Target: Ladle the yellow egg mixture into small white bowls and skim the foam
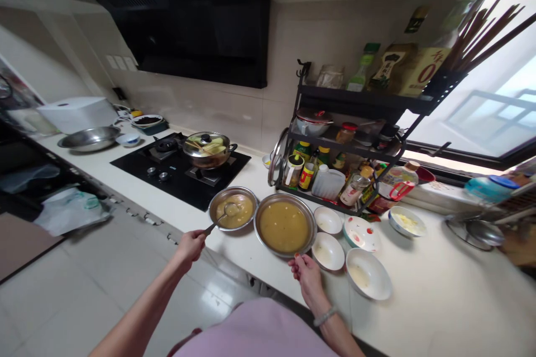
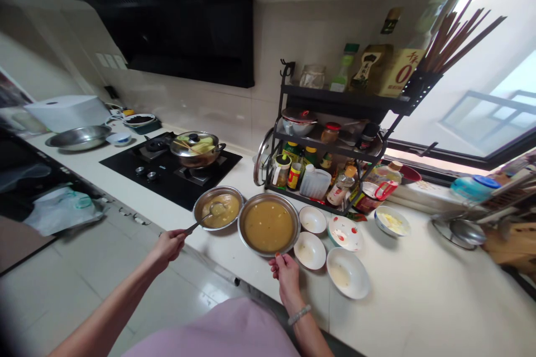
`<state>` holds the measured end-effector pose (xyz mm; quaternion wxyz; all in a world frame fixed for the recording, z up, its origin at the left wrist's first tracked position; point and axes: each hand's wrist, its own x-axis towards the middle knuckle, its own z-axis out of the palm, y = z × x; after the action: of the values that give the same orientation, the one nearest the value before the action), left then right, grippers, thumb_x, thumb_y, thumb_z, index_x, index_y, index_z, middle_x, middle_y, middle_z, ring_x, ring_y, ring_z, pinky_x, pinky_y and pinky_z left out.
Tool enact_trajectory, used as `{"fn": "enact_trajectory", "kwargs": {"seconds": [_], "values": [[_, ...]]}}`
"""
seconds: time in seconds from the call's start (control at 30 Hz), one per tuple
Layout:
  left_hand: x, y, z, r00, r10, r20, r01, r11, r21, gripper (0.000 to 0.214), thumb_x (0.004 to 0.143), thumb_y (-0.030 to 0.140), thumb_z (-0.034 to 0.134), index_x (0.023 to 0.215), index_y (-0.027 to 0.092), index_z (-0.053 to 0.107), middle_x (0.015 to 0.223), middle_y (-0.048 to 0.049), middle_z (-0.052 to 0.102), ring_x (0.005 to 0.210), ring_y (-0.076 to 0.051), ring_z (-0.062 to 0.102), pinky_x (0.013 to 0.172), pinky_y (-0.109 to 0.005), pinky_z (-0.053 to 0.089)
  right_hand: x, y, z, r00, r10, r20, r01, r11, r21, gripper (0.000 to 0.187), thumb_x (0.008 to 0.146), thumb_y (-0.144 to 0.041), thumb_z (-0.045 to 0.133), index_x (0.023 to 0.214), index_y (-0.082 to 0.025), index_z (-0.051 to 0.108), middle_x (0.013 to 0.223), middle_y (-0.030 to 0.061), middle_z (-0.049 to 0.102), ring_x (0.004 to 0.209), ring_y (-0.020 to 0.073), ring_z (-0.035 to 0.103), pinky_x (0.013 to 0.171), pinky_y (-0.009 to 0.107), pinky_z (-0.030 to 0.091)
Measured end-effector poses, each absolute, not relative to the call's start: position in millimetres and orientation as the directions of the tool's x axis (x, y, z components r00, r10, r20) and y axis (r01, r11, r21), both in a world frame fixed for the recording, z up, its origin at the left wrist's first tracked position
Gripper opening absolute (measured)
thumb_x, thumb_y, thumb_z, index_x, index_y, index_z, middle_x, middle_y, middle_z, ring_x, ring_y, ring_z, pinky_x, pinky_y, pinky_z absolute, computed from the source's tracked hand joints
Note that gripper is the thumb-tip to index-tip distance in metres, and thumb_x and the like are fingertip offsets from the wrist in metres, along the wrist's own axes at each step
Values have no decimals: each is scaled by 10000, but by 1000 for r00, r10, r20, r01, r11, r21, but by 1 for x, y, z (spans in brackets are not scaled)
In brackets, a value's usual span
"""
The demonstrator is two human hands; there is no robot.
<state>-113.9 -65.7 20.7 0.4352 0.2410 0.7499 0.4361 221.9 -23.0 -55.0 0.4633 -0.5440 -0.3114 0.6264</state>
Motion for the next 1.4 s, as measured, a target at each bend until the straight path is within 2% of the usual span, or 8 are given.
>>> {"fn": "enact_trajectory", "kwargs": {"seconds": [0.13,0.3,0.7,0.9,1.0,1.13,1.23,1.4], "values": [[-108,-69,33,-449,728,-519,-238,462,854,304,637,293,606,875,105,591,385,134,278,331,-31,171,388,-193,77,222,-23,-54,30,917,-398,-243,-379,-893,400,552,-524,776,574,-191,556,562,37,632,471,107,472,426,219,320],[-104,-74,46,-384,739,-554,-341,444,829,292,612,253,644,861,111,586,402,135,285,338,-18,174,404,-190,51,222,-23,-53,23,917,-398,-253,-380,-890,385,552,-506,772,576,-188,557,561,36,631,470,103,473,425,215,323],[-69,-79,81,-224,796,-563,-291,496,818,283,646,267,669,875,135,566,407,129,304,349,-18,157,396,-190,55,220,-23,-57,42,922,-384,-265,-360,-894,463,505,-573,794,568,-182,556,546,36,633,457,97,467,410,207,311],[-37,-76,69,-180,846,-501,-3,509,861,288,748,334,551,944,129,602,400,116,296,345,-54,168,382,-204,131,220,-23,-57,42,922,-385,-269,-361,-893,448,509,-561,791,573,-180,564,551,39,633,464,103,474,413,212,312],[-26,-79,56,-190,950,-249,369,304,878,227,793,268,487,873,136,654,490,31,475,433,-104,419,467,-224,308,221,-23,-55,34,923,-383,-264,-361,-894,434,521,-549,788,571,-181,564,555,39,632,468,105,475,416,215,312],[-24,-86,42,-91,995,45,746,38,664,304,853,202,416,1001,160,678,695,-65,672,658,-190,636,634,-263,411,221,-24,-54,31,921,-389,-260,-369,-892,430,529,-547,787,569,-184,560,555,42,631,472,108,477,419,217,317],[-38,-89,38,-154,983,96,806,69,588,364,888,210,378,1138,161,638,792,-91,723,715,-214,684,670,-272,442,221,-24,-54,29,922,-386,-259,-366,-894,428,531,-545,790,573,-184,564,561,45,637,474,108,478,421,216,322],[-81,-86,37,-345,938,38,842,292,453,363,888,196,388,1142,141,642,860,-115,744,800,-240,704,713,-281,460,222,-23,-55,30,922,-386,-254,-366,-895,419,539,-538,786,568,-184,565,565,45,640,478,108,480,421,214,324]]}}
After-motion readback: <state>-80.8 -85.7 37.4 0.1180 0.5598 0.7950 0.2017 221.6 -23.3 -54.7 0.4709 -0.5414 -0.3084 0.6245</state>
